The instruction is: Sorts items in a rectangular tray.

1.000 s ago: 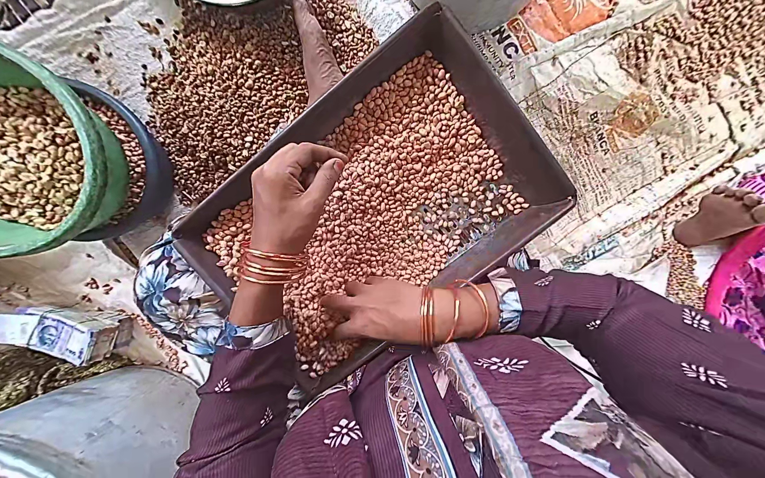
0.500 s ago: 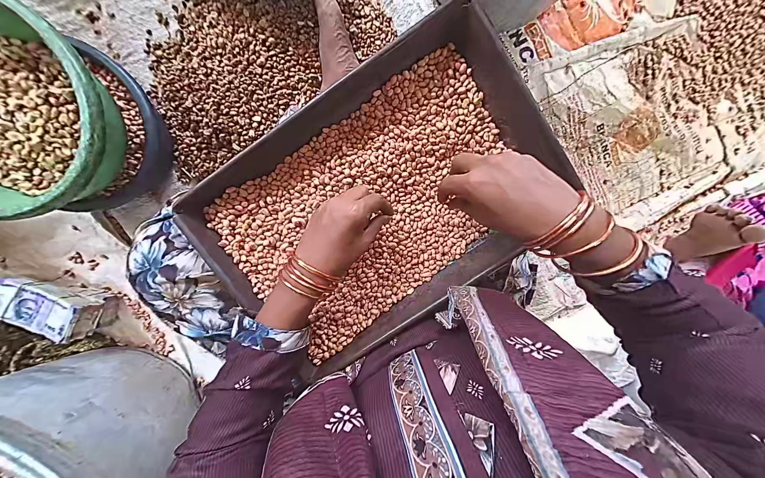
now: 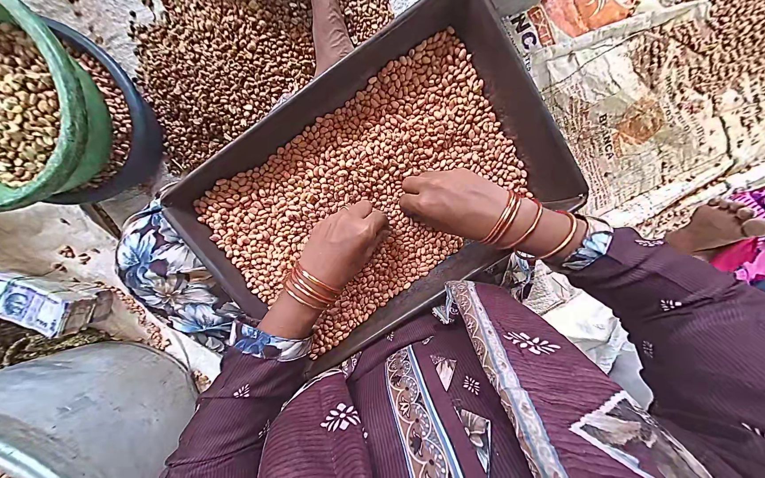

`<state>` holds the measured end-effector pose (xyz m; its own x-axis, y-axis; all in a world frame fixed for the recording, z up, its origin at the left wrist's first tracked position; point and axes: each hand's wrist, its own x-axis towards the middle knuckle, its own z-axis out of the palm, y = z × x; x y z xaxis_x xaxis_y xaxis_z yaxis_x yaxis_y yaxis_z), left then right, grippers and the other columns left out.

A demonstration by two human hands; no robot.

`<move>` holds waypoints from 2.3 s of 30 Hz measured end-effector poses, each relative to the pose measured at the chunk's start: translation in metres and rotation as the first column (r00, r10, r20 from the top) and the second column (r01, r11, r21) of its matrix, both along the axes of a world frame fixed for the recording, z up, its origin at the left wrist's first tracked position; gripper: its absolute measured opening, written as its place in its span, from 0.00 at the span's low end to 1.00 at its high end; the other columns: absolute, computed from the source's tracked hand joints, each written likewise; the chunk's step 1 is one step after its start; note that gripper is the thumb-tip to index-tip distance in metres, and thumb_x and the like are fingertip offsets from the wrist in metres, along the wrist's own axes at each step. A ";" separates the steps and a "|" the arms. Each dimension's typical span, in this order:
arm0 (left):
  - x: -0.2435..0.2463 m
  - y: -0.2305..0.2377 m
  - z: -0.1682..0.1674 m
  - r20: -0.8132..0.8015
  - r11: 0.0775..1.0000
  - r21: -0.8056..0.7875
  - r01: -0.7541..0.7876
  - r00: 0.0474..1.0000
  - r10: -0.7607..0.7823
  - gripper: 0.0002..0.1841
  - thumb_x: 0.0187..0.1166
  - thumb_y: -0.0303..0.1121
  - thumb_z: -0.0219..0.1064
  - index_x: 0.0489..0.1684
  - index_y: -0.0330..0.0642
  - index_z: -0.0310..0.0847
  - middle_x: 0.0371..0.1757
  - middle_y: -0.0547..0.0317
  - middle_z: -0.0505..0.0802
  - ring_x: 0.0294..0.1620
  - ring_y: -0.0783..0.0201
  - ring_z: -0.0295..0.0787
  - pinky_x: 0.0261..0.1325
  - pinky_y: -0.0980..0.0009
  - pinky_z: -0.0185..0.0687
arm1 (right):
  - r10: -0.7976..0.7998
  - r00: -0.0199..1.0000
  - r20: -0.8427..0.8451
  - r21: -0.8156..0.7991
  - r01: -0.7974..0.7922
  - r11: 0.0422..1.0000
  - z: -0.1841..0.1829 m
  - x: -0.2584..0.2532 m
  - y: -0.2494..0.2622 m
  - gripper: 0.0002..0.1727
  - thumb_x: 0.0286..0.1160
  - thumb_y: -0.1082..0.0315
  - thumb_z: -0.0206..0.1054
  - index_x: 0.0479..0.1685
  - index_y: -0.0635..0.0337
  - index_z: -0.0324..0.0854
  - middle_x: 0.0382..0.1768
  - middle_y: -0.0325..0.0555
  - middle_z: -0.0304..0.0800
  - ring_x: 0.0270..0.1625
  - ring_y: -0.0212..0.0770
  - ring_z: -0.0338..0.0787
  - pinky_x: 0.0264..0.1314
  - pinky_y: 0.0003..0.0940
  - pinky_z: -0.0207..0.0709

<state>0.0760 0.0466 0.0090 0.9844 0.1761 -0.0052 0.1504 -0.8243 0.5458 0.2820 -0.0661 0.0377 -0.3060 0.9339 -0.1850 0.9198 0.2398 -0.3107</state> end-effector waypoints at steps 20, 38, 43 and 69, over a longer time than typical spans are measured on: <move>-0.024 -0.007 0.003 0.080 0.933 -0.352 -0.068 0.992 0.103 0.11 0.81 0.36 0.63 0.44 0.43 0.92 0.33 0.61 0.86 0.29 0.70 0.78 0.34 0.74 0.76 | 0.129 0.973 -0.191 -0.107 -0.151 0.983 0.009 0.017 -0.044 0.09 0.74 0.77 0.65 0.32 0.58 0.90 0.34 0.50 0.86 0.38 0.50 0.90 0.32 0.44 0.81; -0.014 -0.037 -0.014 0.128 0.982 0.127 0.136 0.980 -0.153 0.09 0.85 0.29 0.61 0.43 0.34 0.87 0.34 0.45 0.86 0.28 0.47 0.88 0.22 0.58 0.81 | -0.016 0.993 0.119 -0.150 0.034 0.988 0.025 -0.013 -0.049 0.06 0.71 0.86 0.62 0.37 0.71 0.83 0.39 0.61 0.85 0.42 0.60 0.90 0.33 0.47 0.83; -0.008 -0.027 -0.008 0.162 0.958 -0.284 -0.047 0.982 0.096 0.12 0.87 0.38 0.63 0.46 0.39 0.89 0.36 0.56 0.89 0.33 0.63 0.84 0.39 0.69 0.83 | -0.035 0.997 0.075 -0.147 0.046 0.988 0.019 -0.012 -0.047 0.06 0.73 0.84 0.63 0.40 0.71 0.84 0.39 0.60 0.85 0.43 0.59 0.91 0.37 0.47 0.84; 0.146 0.013 0.031 -0.067 0.344 -0.923 -0.174 0.951 0.301 0.22 0.92 0.39 0.57 0.23 0.43 0.86 0.11 0.74 0.79 0.08 0.82 0.62 0.12 0.84 0.55 | -0.585 0.729 0.355 -0.066 0.644 0.762 0.041 0.048 -0.057 0.07 0.79 0.75 0.66 0.37 0.72 0.83 0.37 0.67 0.88 0.39 0.69 0.91 0.36 0.61 0.81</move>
